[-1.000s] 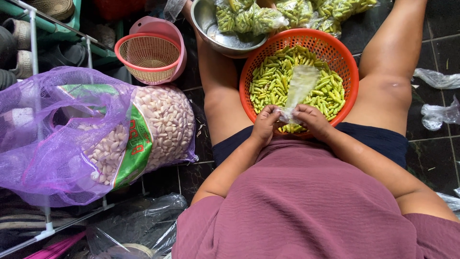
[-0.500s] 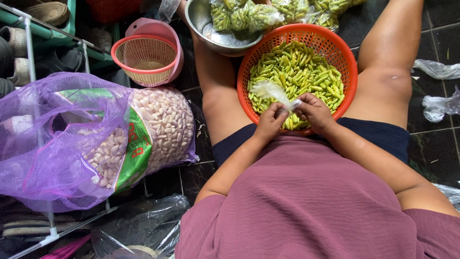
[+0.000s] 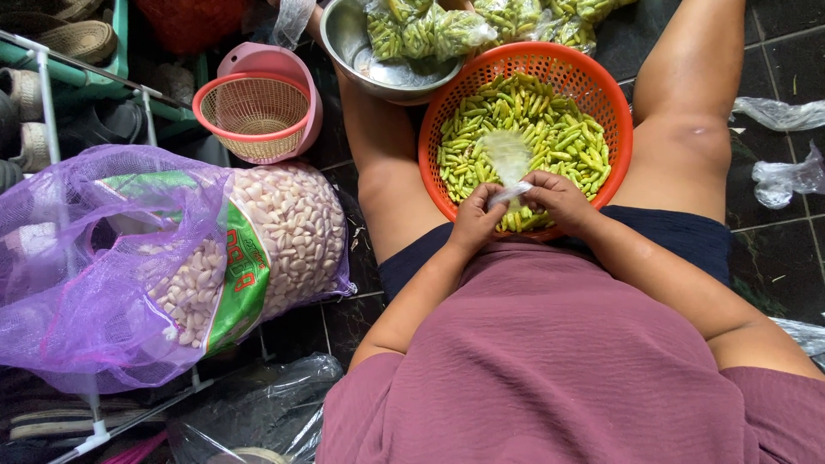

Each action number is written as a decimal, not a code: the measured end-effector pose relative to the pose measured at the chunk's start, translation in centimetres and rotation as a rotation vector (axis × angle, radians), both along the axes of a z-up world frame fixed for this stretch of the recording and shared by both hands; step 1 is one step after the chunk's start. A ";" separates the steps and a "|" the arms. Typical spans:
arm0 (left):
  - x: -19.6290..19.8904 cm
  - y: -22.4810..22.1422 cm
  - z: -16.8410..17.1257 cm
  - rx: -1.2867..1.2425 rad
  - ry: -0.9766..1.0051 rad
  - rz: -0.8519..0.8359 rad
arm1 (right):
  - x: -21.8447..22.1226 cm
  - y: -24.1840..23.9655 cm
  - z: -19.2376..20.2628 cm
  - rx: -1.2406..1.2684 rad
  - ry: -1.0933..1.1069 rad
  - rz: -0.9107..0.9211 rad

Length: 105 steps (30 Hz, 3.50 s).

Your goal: The person places green peppers from a red basket into small plastic bags by hand and ties the bags shut.

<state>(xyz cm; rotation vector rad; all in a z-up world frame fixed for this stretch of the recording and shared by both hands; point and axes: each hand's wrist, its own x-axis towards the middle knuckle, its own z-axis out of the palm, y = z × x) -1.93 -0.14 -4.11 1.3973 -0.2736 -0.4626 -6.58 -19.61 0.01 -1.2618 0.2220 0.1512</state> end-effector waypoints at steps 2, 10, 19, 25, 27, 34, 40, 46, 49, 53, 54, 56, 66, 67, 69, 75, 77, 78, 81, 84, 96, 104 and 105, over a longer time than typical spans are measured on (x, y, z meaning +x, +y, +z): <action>0.1 0.2 -0.8 -0.088 0.113 0.045 | 0.0 0.3 -0.1 -0.026 -0.011 0.023; -0.1 0.7 -0.5 -0.379 0.414 0.011 | 0.3 0.6 0.3 -0.115 -0.045 0.128; 0.1 0.2 0.7 -0.160 0.190 0.038 | 0.1 -0.6 -3.0 0.060 0.089 -0.018; 0.0 0.5 0.9 -0.406 0.422 0.050 | 0.7 -0.4 -2.2 -0.198 -0.059 0.075; 0.4 0.4 -1.1 -0.230 0.246 0.016 | 0.7 -0.4 -1.0 -0.187 -0.009 -0.070; 0.3 0.4 2.2 -0.074 0.022 0.109 | -0.8 1.2 5.4 -0.713 -0.751 -0.160; -0.5 -0.2 3.3 -0.099 -0.106 0.113 | 0.2 2.7 1.9 -0.917 -0.809 -0.010; -1.0 -0.2 4.8 0.138 -0.586 0.141 | -0.6 1.9 1.3 -1.496 -0.789 -0.007; -0.9 -0.4 4.7 0.195 -0.722 0.134 | -0.9 1.0 2.6 -1.587 -0.753 -0.006; -0.3 -0.1 5.1 0.530 -0.937 0.092 | -0.8 -0.1 4.2 -1.469 -0.685 0.014; -0.3 0.0 5.4 0.652 -0.920 0.064 | -0.8 -0.2 4.8 -1.278 -0.686 0.045; -0.6 0.3 7.5 0.745 -0.760 -0.028 | -0.7 0.0 4.1 -1.220 -0.698 0.042; 1.3 1.4 5.0 1.284 -0.778 0.210 | 0.3 -2.7 4.0 -1.265 -0.754 -0.019; 1.5 1.5 4.9 1.284 -0.780 0.210 | 0.3 -3.1 4.7 -1.265 -0.754 -0.021; 1.6 1.9 4.7 1.189 -0.720 0.215 | 0.3 -3.9 6.0 -1.463 -0.784 -0.042; 0.0 -0.1 6.7 0.654 -0.957 -0.069 | -0.1 -2.0 2.2 -1.473 -0.882 0.251; 0.2 -0.1 5.2 0.597 -0.935 -0.058 | -0.7 0.0 3.4 -1.411 -0.943 0.234; 0.4 -0.1 4.4 0.541 -0.918 -0.049 | -1.0 1.0 4.0 -1.349 -1.003 0.213; 0.6 0.1 3.5 0.482 -0.908 0.017 | -0.6 1.3 6.6 -1.128 -1.033 0.234; 1.4 0.6 2.0 0.468 -0.935 0.129 | -0.3 0.2 6.3 -0.722 -0.718 0.144; 1.1 1.4 4.0 0.566 -0.912 0.308 | 7.6 -5.2 0.7 -1.719 0.216 0.323; 1.2 1.3 4.0 0.571 -0.900 0.316 | 8.3 -4.8 4.4 -1.487 0.380 0.426; 1.2 1.2 4.1 0.582 -0.904 0.322 | 8.3 -4.6 4.6 -1.505 0.353 0.469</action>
